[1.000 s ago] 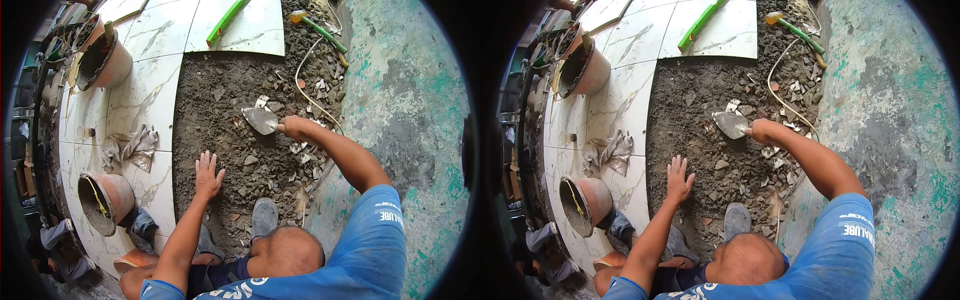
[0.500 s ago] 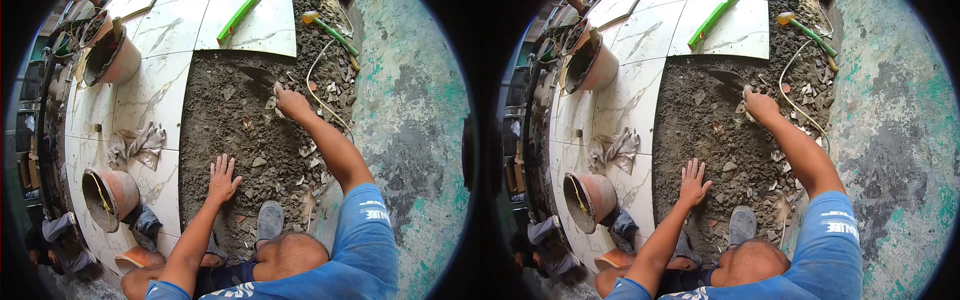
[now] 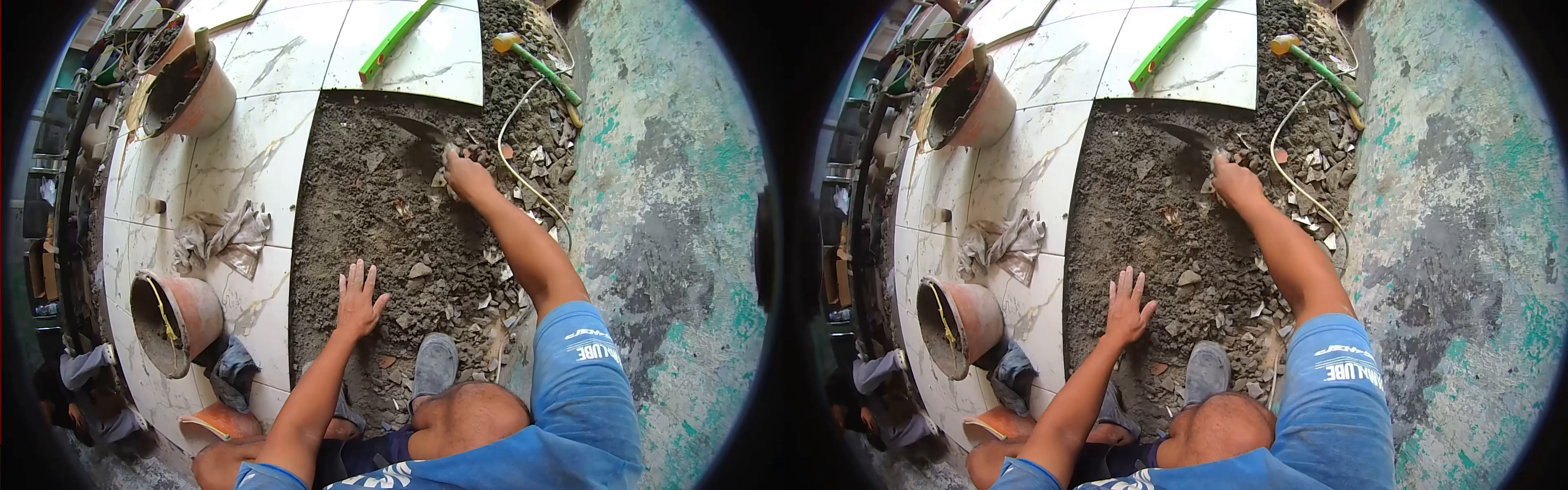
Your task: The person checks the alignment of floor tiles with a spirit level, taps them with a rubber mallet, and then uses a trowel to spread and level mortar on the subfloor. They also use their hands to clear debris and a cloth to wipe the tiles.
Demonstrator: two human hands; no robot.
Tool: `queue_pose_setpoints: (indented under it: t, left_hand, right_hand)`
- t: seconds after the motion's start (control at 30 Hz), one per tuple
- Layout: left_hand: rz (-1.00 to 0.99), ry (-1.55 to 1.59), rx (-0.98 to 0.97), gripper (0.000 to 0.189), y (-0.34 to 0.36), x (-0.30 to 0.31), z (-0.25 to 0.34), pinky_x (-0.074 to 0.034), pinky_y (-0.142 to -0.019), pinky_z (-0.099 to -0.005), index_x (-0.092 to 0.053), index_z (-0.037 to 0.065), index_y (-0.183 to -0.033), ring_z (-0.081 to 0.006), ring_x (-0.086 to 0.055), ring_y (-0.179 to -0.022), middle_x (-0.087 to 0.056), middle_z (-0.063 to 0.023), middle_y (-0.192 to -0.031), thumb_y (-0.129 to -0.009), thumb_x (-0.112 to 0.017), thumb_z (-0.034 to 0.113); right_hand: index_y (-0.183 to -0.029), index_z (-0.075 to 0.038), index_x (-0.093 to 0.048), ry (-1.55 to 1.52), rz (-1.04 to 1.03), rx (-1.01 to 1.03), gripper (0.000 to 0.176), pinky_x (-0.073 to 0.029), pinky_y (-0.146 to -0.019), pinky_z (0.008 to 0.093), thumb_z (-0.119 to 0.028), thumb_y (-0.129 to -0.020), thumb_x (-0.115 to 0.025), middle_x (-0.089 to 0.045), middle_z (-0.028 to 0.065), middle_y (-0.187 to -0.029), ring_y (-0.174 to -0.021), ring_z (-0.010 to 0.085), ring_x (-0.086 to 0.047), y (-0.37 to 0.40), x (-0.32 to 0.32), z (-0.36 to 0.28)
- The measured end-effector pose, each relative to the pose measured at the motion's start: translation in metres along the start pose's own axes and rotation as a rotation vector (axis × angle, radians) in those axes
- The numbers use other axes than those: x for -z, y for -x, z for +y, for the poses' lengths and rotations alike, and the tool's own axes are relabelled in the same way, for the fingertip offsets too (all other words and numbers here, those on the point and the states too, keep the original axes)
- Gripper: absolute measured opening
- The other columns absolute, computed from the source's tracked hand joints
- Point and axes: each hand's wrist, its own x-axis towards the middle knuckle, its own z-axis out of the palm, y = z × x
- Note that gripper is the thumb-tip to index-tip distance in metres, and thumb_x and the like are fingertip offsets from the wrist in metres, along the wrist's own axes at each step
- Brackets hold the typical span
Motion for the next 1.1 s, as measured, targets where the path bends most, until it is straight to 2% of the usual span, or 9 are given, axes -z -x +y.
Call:
queue_pose_setpoints:
  t: [0.17, 0.23, 0.43, 0.5, 0.6, 0.73, 0.87, 0.97, 1.1]
  left_hand:
    - [0.058, 0.011, 0.005, 0.069, 0.0, 0.003, -0.007, -0.01, -0.117, -0.054, -0.029, 0.006, -0.15, -0.0405, -0.017, -0.145, -0.017, -0.0233, -0.158, -0.096, -0.05, 0.044]
    - [0.086, -0.025, -0.015, 0.07, -0.002, 0.005, -0.007, -0.012, -0.117, -0.0537, -0.03, 0.005, -0.15, -0.0394, -0.019, -0.145, -0.02, -0.0229, -0.157, -0.096, -0.049, 0.046]
    - [0.092, 0.003, 0.016, 0.069, 0.005, 0.006, -0.012, -0.013, -0.117, -0.054, -0.03, 0.005, -0.149, -0.0398, -0.02, -0.144, -0.021, -0.0232, -0.156, -0.097, -0.049, 0.046]
    - [0.104, -0.001, 0.012, 0.07, 0.003, 0.006, -0.011, -0.013, -0.117, -0.054, -0.03, 0.005, -0.149, -0.0403, -0.02, -0.144, -0.021, -0.0234, -0.156, -0.097, -0.049, 0.046]
    - [0.108, 0.005, 0.017, 0.07, 0.0, 0.009, -0.009, -0.013, -0.117, -0.0537, -0.03, 0.005, -0.15, -0.0407, -0.02, -0.144, -0.021, -0.0236, -0.156, -0.097, -0.048, 0.047]
    - [0.115, 0.014, 0.018, 0.071, 0.002, 0.012, -0.013, -0.012, -0.117, -0.0538, -0.03, 0.003, -0.149, -0.0407, -0.02, -0.144, -0.021, -0.0247, -0.156, -0.097, -0.047, 0.047]
    - [0.117, 0.013, 0.041, 0.07, 0.008, 0.007, -0.016, -0.012, -0.117, -0.0538, -0.03, 0.003, -0.149, -0.0408, -0.02, -0.144, -0.021, -0.025, -0.155, -0.097, -0.047, 0.047]
    - [0.133, -0.005, 0.038, 0.07, 0.004, 0.017, -0.021, -0.013, -0.117, -0.0541, -0.03, 0.003, -0.149, -0.0406, -0.021, -0.144, -0.021, -0.0249, -0.155, -0.097, -0.047, 0.047]
    - [0.136, 0.01, 0.052, 0.07, 0.005, 0.012, -0.021, -0.013, -0.116, -0.0546, -0.03, 0.004, -0.149, -0.0407, -0.021, -0.144, -0.021, -0.0242, -0.156, -0.097, -0.047, 0.047]
  right_hand:
    - [-0.118, -0.003, -0.05, -0.026, 0.036, -0.034, 0.031, -0.053, -0.08, 0.0527, -0.019, -0.091, -0.049, -0.069, 0.0233, -0.096, -0.089, 0.0434, -0.067, 0.006, 0.019, -0.026]
    - [-0.117, -0.005, -0.051, 0.139, -0.177, -0.093, 0.029, -0.053, -0.078, 0.0533, -0.018, -0.091, -0.048, -0.069, 0.0234, -0.097, -0.088, 0.0424, -0.068, 0.005, 0.015, -0.019]
    - [-0.101, -0.004, -0.044, -0.212, 0.409, 0.048, 0.029, -0.05, -0.066, 0.0571, -0.031, -0.095, -0.052, -0.065, 0.0266, -0.077, -0.074, 0.0499, -0.063, -0.002, 0.057, -0.05]
    - [-0.106, -0.005, -0.048, -0.289, 0.419, -0.033, 0.027, -0.05, -0.076, 0.0566, -0.029, -0.095, -0.048, -0.066, 0.0271, -0.089, -0.084, 0.0483, -0.064, 0.004, 0.052, -0.05]
    - [-0.111, -0.005, -0.05, 0.038, -0.126, -0.132, 0.03, -0.049, -0.084, 0.0554, -0.029, -0.093, -0.049, -0.066, 0.0271, -0.099, -0.093, 0.0458, -0.064, -0.002, -0.002, 0.003]
    - [-0.108, -0.002, -0.049, -0.063, 0.05, -0.032, 0.031, -0.051, -0.079, 0.0545, -0.028, -0.092, -0.053, -0.066, 0.0272, -0.091, -0.087, 0.0464, -0.065, -0.011, 0.065, -0.049]
    - [-0.107, -0.001, -0.049, -0.311, 0.359, 0.035, 0.033, -0.05, -0.075, 0.0564, -0.031, -0.095, -0.051, -0.064, 0.0304, -0.083, -0.081, 0.051, -0.062, -0.008, 0.033, -0.041]
    - [-0.109, -0.002, -0.05, 0.033, -0.137, -0.077, 0.032, -0.05, -0.08, 0.0556, -0.031, -0.094, -0.052, -0.066, 0.0278, -0.091, -0.087, 0.0479, -0.064, -0.001, 0.006, -0.011]
    - [-0.112, -0.004, -0.049, 0.048, -0.098, 0.005, 0.033, -0.051, -0.081, 0.0532, -0.031, -0.093, -0.053, -0.067, 0.026, -0.097, -0.09, 0.0454, -0.065, -0.006, 0.037, -0.038]
